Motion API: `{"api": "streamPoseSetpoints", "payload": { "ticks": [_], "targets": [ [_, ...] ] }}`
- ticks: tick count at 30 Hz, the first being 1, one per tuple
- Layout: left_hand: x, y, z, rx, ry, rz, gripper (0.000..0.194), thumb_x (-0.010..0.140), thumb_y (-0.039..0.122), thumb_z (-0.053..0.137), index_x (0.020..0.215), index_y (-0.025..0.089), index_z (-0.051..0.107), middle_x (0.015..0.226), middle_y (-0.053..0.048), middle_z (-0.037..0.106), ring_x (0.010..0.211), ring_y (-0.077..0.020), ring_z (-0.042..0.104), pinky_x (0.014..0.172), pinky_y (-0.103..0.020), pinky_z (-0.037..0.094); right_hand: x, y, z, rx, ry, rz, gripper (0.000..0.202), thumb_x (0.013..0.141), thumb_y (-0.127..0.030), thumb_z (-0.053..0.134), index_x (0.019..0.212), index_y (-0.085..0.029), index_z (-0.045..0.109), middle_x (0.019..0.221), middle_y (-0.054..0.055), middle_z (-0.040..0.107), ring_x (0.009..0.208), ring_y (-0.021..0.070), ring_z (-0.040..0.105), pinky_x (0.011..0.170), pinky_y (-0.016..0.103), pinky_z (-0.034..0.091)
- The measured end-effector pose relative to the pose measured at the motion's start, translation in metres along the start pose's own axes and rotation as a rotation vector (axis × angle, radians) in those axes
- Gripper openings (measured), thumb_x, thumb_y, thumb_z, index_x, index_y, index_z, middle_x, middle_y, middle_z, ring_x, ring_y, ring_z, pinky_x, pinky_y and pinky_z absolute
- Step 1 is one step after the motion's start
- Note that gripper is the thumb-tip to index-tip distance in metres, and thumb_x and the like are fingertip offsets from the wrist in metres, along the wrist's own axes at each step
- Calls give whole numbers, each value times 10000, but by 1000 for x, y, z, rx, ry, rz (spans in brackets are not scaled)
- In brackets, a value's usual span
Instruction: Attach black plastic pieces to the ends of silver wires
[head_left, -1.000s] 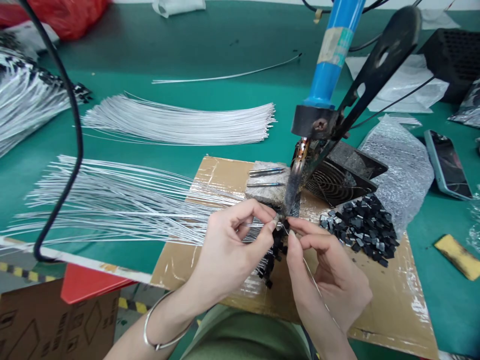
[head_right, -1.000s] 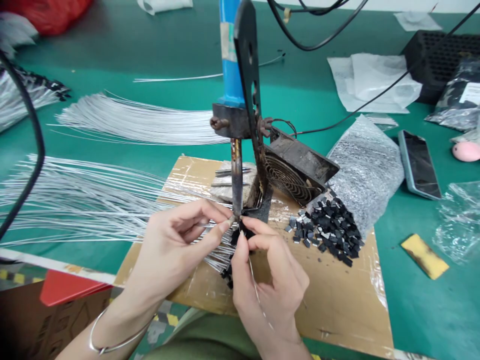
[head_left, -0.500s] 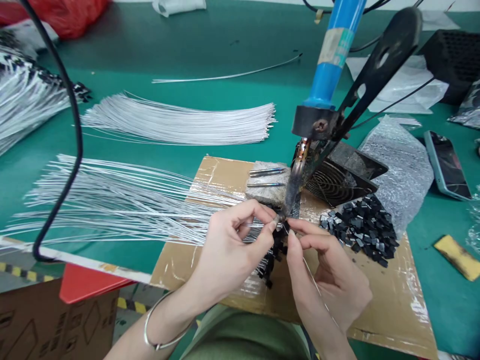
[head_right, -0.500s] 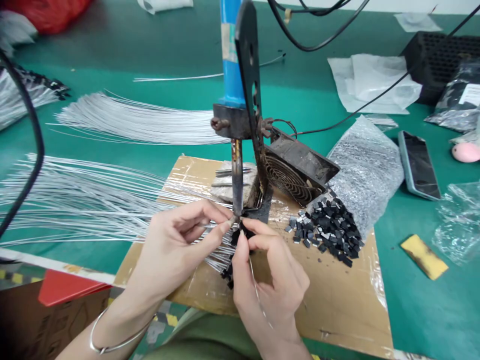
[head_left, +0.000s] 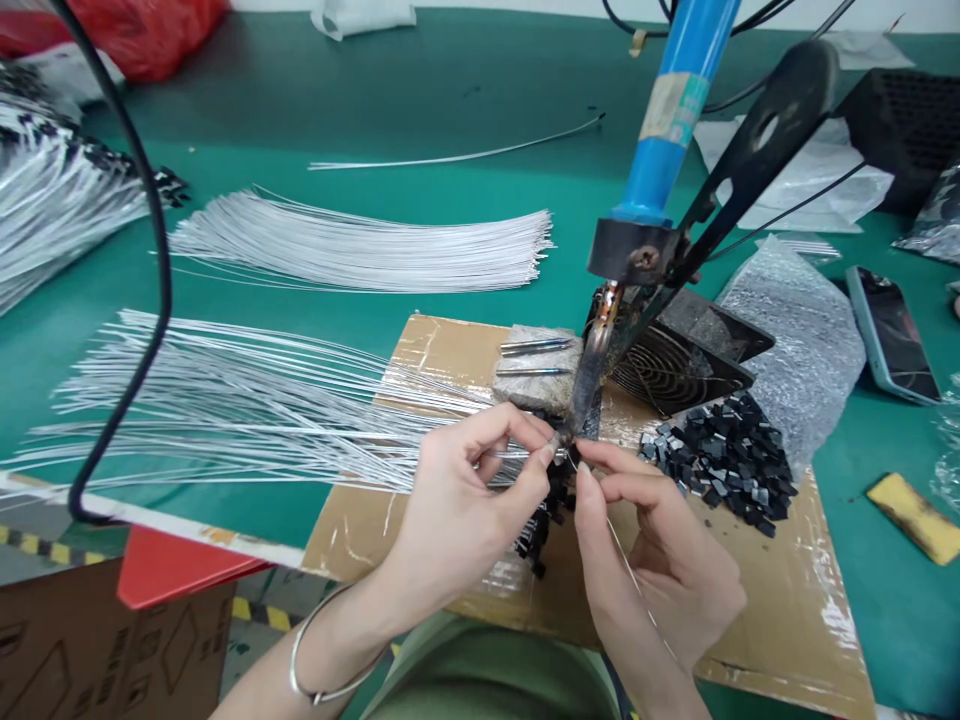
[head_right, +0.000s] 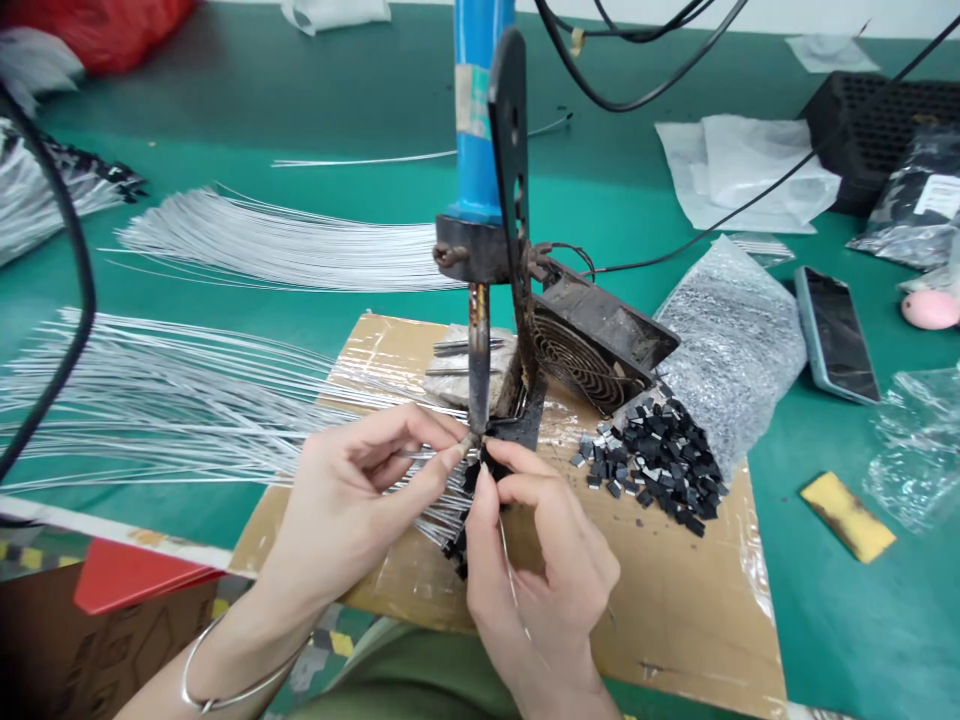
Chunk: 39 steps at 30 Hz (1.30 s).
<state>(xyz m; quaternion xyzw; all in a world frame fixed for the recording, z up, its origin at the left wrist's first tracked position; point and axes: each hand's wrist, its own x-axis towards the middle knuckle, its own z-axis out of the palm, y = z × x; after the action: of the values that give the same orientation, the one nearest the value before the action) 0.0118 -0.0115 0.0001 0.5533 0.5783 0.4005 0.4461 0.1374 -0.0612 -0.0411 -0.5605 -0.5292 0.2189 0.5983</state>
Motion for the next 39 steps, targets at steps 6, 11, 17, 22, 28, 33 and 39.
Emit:
{"api": "streamPoseSetpoints", "payload": {
  "ticks": [6, 11, 17, 22, 28, 33, 39],
  "targets": [
    [2, 2, 1, -4, -2, -1, 114, 793, 164, 673, 681, 190, 673, 744, -27, 769, 617, -139, 614, 503, -235, 389, 1, 0, -1, -9, -14, 1, 184, 891, -35, 722, 911, -216, 693, 1059, 62, 820, 968, 186, 803, 905, 292, 621],
    [3, 0, 1, 13, -12, 4, 126, 796, 149, 669, 676, 187, 674, 722, -22, 761, 603, -134, 602, 518, -232, 407, 2, 0, -1, -34, -28, -7, 187, 886, -49, 733, 889, -226, 675, 1023, 49, 823, 938, 188, 808, 870, 293, 631],
    [2, -1, 2, 22, -9, 26, 121, 795, 139, 667, 685, 185, 682, 716, -12, 752, 619, -130, 622, 534, -222, 433, 3, 0, 0, -55, -1, -10, 168, 893, -67, 730, 873, -226, 678, 986, 53, 826, 894, 189, 810, 847, 298, 639],
    [1, 0, 3, -4, 7, 30, 125, 797, 127, 672, 687, 183, 686, 739, -11, 753, 686, -139, 680, 588, -211, 492, 2, 1, -1, -60, -18, -34, 195, 884, -36, 737, 904, -221, 682, 1019, 53, 824, 917, 178, 806, 869, 281, 629],
    [-1, 0, 3, -3, 11, 31, 135, 802, 120, 678, 682, 182, 687, 744, -15, 757, 690, -143, 689, 577, -214, 488, 2, 1, 0, -62, -6, -45, 198, 886, -41, 735, 924, -230, 687, 1020, 53, 824, 912, 188, 806, 857, 302, 635],
    [-2, 1, 3, 7, 18, 57, 144, 809, 112, 672, 684, 182, 688, 748, -18, 763, 698, -144, 699, 573, -211, 487, 3, 0, 0, -93, 1, -67, 208, 878, -29, 741, 925, -226, 690, 1015, 46, 829, 882, 170, 808, 849, 271, 633],
    [-2, 0, 3, 30, 25, 102, 157, 823, 112, 653, 688, 187, 683, 737, -5, 765, 683, -132, 693, 552, -198, 473, 3, -1, 2, -110, 26, -94, 181, 880, -31, 740, 908, -205, 696, 988, 48, 829, 865, 162, 812, 843, 248, 626]
  ]
}}
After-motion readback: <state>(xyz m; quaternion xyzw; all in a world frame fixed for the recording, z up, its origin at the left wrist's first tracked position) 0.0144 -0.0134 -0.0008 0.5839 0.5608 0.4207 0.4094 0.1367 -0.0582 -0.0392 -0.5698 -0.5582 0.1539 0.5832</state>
